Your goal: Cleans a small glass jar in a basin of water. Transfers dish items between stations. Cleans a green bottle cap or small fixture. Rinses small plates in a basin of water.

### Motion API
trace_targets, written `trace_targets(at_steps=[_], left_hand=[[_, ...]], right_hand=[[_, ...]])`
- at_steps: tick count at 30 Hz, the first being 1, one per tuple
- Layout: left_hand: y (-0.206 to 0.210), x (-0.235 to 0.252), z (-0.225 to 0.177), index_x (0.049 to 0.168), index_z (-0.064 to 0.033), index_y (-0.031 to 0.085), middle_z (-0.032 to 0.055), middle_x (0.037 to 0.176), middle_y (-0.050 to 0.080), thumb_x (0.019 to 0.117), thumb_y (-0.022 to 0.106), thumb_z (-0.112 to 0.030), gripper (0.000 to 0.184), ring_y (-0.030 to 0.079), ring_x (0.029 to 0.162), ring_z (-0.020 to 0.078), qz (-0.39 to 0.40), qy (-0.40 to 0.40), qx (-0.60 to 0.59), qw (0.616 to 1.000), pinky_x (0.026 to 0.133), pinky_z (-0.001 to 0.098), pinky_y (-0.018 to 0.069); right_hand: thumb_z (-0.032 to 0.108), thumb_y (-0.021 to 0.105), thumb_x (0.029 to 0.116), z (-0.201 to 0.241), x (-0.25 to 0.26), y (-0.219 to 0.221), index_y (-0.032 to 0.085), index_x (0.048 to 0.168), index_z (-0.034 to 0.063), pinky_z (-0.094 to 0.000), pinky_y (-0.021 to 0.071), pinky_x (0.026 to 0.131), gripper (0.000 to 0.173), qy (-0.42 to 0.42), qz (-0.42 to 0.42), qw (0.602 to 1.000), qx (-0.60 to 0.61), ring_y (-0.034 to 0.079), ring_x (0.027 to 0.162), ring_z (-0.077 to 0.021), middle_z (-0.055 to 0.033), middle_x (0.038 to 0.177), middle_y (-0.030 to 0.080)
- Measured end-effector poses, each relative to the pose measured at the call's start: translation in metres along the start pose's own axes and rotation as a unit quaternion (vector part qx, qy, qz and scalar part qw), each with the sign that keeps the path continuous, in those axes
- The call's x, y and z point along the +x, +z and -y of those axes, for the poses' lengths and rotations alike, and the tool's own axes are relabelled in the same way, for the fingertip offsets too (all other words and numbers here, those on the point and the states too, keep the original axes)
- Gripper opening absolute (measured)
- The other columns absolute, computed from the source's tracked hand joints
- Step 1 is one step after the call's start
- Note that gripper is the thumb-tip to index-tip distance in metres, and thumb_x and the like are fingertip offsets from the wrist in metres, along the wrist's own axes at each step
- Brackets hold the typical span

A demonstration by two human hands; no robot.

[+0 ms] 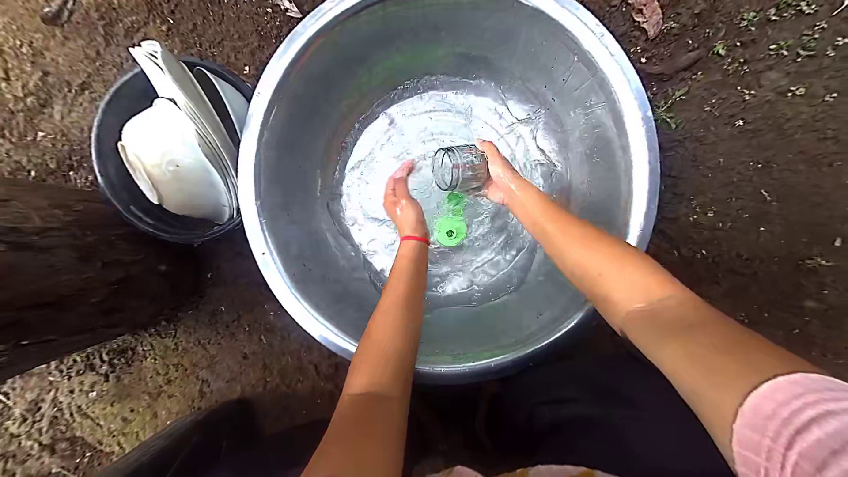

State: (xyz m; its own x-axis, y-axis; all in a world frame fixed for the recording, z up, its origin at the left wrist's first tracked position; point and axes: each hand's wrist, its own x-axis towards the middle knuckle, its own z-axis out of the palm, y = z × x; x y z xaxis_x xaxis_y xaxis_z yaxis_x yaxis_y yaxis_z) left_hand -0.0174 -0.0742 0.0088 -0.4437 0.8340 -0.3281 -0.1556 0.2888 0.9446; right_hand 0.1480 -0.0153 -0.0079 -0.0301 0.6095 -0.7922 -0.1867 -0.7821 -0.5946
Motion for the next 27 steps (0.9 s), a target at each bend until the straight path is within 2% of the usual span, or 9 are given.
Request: trace_targets(at_steps=[2, 4, 7, 10, 12, 14, 17, 22, 27], left_hand=[[-0.036, 0.017, 0.027, 0.141, 0.0037, 0.056, 0.022, 0.144, 0.057, 0.1093, 0.038, -0.016, 0.041, 0.051, 0.138, 0.0289, -0.127, -0.021, 0.115, 0.985, 0.117, 0.0451, 0.0358], [-0.05, 0.025, 0.054, 0.141, -0.0014, 0.056, 0.0143, 0.138, 0.061, 0.1119, 0.038, -0.024, 0.041, 0.057, 0.126, 0.0215, -0.197, -0.139, 0.044, 0.97, 0.107, 0.0408, 0.0445], [-0.013, 0.012, 0.039, 0.132, -0.0039, 0.048, 0.0058, 0.117, 0.06, 0.1113, 0.028, -0.026, 0.037, 0.061, 0.103, 0.0129, -0.017, -0.195, -0.16, 0.967, 0.091, 0.0322, 0.0509], [0.022, -0.012, 0.005, 0.133, 0.0138, 0.056, 0.0255, 0.129, 0.065, 0.1092, 0.033, -0.013, 0.043, 0.062, 0.125, 0.0275, 0.178, 0.064, 0.131, 0.973, 0.114, 0.0376, 0.0418], [0.025, -0.018, -0.003, 0.129, 0.0067, 0.065, 0.0234, 0.119, 0.072, 0.1061, 0.053, -0.024, 0.04, 0.066, 0.12, 0.0395, 0.225, 0.24, 0.371, 0.868, 0.118, 0.0597, 0.0304], [0.028, -0.015, -0.005, 0.118, 0.0058, 0.069, 0.0188, 0.108, 0.075, 0.1036, 0.058, -0.022, 0.033, 0.071, 0.108, 0.0359, 0.208, 0.296, 0.36, 0.86, 0.115, 0.0637, 0.0317], [0.047, -0.011, -0.032, 0.119, 0.0146, 0.051, 0.0162, 0.098, 0.072, 0.1098, 0.036, -0.011, 0.031, 0.071, 0.095, 0.0166, 0.153, 0.129, 0.098, 0.975, 0.101, 0.0353, 0.0515], [0.051, 0.014, -0.071, 0.104, 0.001, 0.05, 0.0002, 0.068, 0.058, 0.1146, 0.028, -0.024, 0.035, 0.06, 0.06, 0.0056, 0.007, 0.009, -0.095, 0.995, 0.066, 0.0235, 0.0544], [0.033, 0.025, -0.053, 0.106, 0.0095, 0.055, 0.0074, 0.074, 0.061, 0.1137, 0.026, -0.028, 0.049, 0.062, 0.065, 0.0133, 0.102, 0.053, 0.114, 0.987, 0.072, 0.0357, 0.0557]], right_hand=[[0.06, 0.032, 0.1061, 0.005, -0.002, -0.005, 0.05, 0.143, 0.0142, -0.0415, 0.0525, 0.081, 0.061, 0.006, 0.015, 1.0, -0.004, 0.062, 0.104, -0.0251, -0.0133, 0.125, 0.062], [0.061, 0.03, 0.1059, 0.006, 0.0, -0.006, 0.049, 0.143, 0.0141, -0.042, 0.0532, 0.08, 0.063, 0.011, 0.021, 1.0, 0.003, 0.063, 0.102, -0.0268, -0.0153, 0.126, 0.061], [0.059, 0.024, 0.1079, 0.001, 0.003, -0.002, 0.049, 0.145, 0.0113, -0.0443, 0.0544, 0.081, 0.065, 0.014, 0.004, 1.0, -0.007, 0.063, 0.102, -0.0302, -0.0195, 0.128, 0.06], [0.057, 0.026, 0.1085, 0.007, -0.005, 0.006, 0.047, 0.147, 0.0079, -0.0492, 0.053, 0.09, 0.066, 0.007, -0.012, 1.0, -0.025, 0.062, 0.113, -0.0317, -0.0204, 0.133, 0.059], [0.053, 0.032, 0.1087, 0.015, -0.014, 0.012, 0.046, 0.147, 0.0076, -0.0463, 0.0523, 0.093, 0.061, -0.004, -0.007, 1.0, -0.007, 0.06, 0.114, -0.0281, -0.0178, 0.131, 0.058], [0.041, 0.031, 0.1119, 0.024, -0.024, 0.02, 0.051, 0.138, 0.0017, -0.0385, 0.0525, 0.092, 0.052, -0.099, 0.001, 0.995, 0.019, 0.062, 0.107, -0.0206, -0.0143, 0.121, 0.062], [0.011, 0.025, 0.1084, 0.018, -0.037, 0.028, 0.045, 0.145, -0.0125, -0.0316, 0.0364, 0.118, 0.048, -0.424, 0.026, 0.9, -0.1, 0.049, 0.14, -0.0202, -0.0232, 0.149, 0.051], [0.004, 0.045, 0.1031, -0.009, -0.044, 0.033, 0.042, 0.145, -0.0196, -0.0387, 0.0317, 0.123, 0.048, -0.633, -0.01, 0.732, -0.25, 0.044, 0.146, -0.0364, -0.0338, 0.151, 0.045], [0.035, 0.038, 0.1106, 0.022, -0.043, 0.025, 0.023, 0.16, 0.0099, -0.0433, 0.0558, 0.094, 0.058, -0.206, 0.164, 0.957, -0.125, 0.06, 0.123, -0.0265, -0.0169, 0.15, 0.048]])
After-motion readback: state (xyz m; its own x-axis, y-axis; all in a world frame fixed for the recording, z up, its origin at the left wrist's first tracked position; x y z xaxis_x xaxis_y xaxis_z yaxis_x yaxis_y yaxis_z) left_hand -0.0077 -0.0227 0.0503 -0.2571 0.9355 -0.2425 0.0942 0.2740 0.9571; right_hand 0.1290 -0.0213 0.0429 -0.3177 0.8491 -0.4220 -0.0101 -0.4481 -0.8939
